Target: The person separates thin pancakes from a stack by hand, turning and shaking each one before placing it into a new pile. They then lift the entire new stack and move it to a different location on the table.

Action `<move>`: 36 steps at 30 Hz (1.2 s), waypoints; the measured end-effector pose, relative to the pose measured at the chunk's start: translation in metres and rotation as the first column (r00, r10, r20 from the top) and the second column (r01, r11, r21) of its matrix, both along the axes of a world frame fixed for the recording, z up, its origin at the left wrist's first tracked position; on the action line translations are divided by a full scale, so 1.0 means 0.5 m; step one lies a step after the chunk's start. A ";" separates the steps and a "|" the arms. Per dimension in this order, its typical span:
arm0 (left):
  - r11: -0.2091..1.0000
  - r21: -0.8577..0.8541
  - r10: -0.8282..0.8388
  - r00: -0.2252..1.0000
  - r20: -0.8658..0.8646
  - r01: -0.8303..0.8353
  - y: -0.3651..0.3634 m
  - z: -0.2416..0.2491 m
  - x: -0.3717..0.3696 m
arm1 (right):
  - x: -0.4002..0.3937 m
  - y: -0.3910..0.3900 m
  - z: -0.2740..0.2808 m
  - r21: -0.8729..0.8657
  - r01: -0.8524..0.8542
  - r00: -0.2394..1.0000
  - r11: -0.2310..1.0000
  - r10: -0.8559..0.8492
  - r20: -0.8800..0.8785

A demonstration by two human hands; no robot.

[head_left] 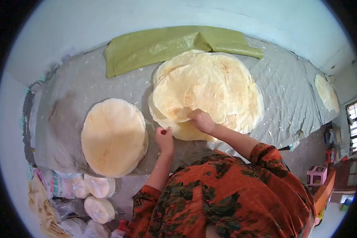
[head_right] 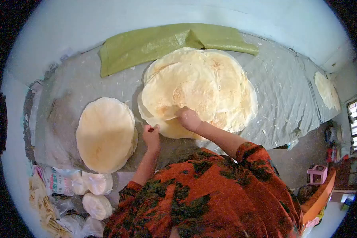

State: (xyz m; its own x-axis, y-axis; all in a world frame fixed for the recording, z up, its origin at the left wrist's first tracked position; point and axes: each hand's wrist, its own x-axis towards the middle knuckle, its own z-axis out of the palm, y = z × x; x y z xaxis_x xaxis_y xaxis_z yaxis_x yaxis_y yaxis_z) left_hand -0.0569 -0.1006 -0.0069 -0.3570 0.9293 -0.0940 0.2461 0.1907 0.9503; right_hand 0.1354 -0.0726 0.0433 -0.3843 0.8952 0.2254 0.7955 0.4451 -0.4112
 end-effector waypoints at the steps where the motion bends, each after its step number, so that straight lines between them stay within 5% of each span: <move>1: 1.000 -0.006 -0.005 1.000 0.004 0.005 -0.002 0.006 0.002 | 0.001 0.002 0.006 -0.006 0.005 1.000 1.000 -0.005 0.004; 4: 0.994 0.081 -0.074 0.994 0.077 0.068 0.005 0.035 0.012 | -0.002 0.004 0.037 -0.083 0.065 0.993 0.994 -0.073 -0.094; 6: 0.988 -0.103 -0.031 0.802 0.596 0.114 0.015 0.045 0.025 | -0.027 -0.011 0.042 -0.081 0.069 0.985 0.994 -0.081 -0.155; 7: 0.987 -0.108 -0.032 0.798 0.602 0.121 0.021 0.044 0.028 | -0.046 -0.024 0.037 -0.087 0.076 0.985 0.993 -0.088 -0.147; 9: 0.932 -0.009 -0.061 0.181 0.982 0.363 0.033 0.047 0.021 | -0.086 -0.053 0.026 0.250 0.048 0.986 0.967 -0.006 -0.169; 11: 0.929 0.003 -0.069 0.164 0.984 0.370 0.035 0.064 0.006 | -0.070 -0.060 0.014 0.289 0.071 0.997 0.955 -0.059 -0.048; 13: 0.922 0.029 -0.087 0.135 0.987 0.386 0.036 0.090 -0.005 | -0.018 -0.011 -0.025 -0.321 0.189 0.971 0.928 -0.225 -0.080; 14: 0.900 -0.052 -0.080 0.282 0.956 0.434 0.042 0.061 -0.005 | 0.016 0.056 -0.010 -0.340 0.210 0.974 0.917 -0.227 -0.010; 15: 0.899 -0.053 -0.081 0.285 0.955 0.434 0.041 0.060 -0.002 | 0.026 0.101 0.125 -0.375 0.314 0.947 0.872 -0.316 0.058; 16: 0.903 -0.061 -0.095 0.334 0.938 0.426 0.037 0.062 0.000 | 0.084 0.180 0.149 -0.123 0.181 0.983 0.976 -0.181 0.007; 17: 0.907 -0.067 -0.106 0.381 0.919 0.415 0.032 0.065 0.005 | 0.112 0.217 0.242 -0.077 0.246 0.946 0.966 -0.257 -0.197; 18: 0.934 -0.149 -0.055 0.544 0.837 0.324 0.030 0.058 0.011 | 0.114 0.241 0.353 -0.158 0.310 0.923 0.937 -0.337 -0.187; 19: 0.936 -0.141 -0.061 0.545 0.836 0.322 0.033 0.022 0.012 | 0.126 0.266 0.415 -0.097 0.297 0.931 0.950 -0.311 -0.189; 21: 0.994 -0.097 0.091 0.890 0.447 -0.053 0.027 -0.027 0.012 | 0.089 0.209 0.517 0.008 0.281 0.953 0.960 -0.278 -0.123; 23: 0.980 -0.178 0.160 0.899 0.408 -0.094 0.023 -0.007 0.015 | 0.079 0.190 0.518 0.134 0.207 0.977 0.969 -0.211 0.014; 25: 0.956 -0.249 0.242 0.899 0.366 -0.156 0.028 0.030 0.010 | 0.075 0.183 0.401 0.162 0.100 0.982 0.982 -0.124 0.142; 27: 0.934 -0.353 0.170 0.811 0.559 0.048 0.034 0.040 -0.004 | 0.078 0.163 0.216 0.289 -0.012 0.988 0.957 -0.033 0.150; 28: 0.936 -0.350 0.180 0.809 0.559 0.033 0.037 0.033 -0.010 | 0.067 0.131 0.142 0.244 0.008 0.990 0.970 -0.041 0.133; 30: 0.892 -0.347 -0.041 0.816 0.576 0.290 0.045 0.014 -0.018 | 0.056 0.083 0.021 0.117 -0.009 0.998 0.993 0.003 0.055; 31: 0.894 -0.345 -0.041 0.818 0.573 0.286 0.045 0.018 -0.015 | 0.046 0.063 0.016 -0.034 0.023 0.990 0.999 -0.018 0.139; 34: 0.965 -0.182 -0.049 0.814 0.579 0.188 0.034 0.032 0.003 | 0.036 0.042 0.055 -0.080 0.046 0.993 0.996 -0.038 0.108; 36: 0.980 -0.068 -0.044 0.535 0.844 0.188 0.036 0.047 0.011 | 0.021 0.024 0.115 -0.037 0.083 0.996 0.996 -0.081 0.046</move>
State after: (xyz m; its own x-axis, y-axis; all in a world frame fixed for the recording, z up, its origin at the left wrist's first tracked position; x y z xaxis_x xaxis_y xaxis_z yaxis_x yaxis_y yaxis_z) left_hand -0.0514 -0.0828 0.0165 0.0614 0.9081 -0.4143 -0.6155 0.3612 0.7005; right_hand 0.1460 -0.0607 0.1007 -0.3182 0.9319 0.1743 0.8463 0.3621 -0.3907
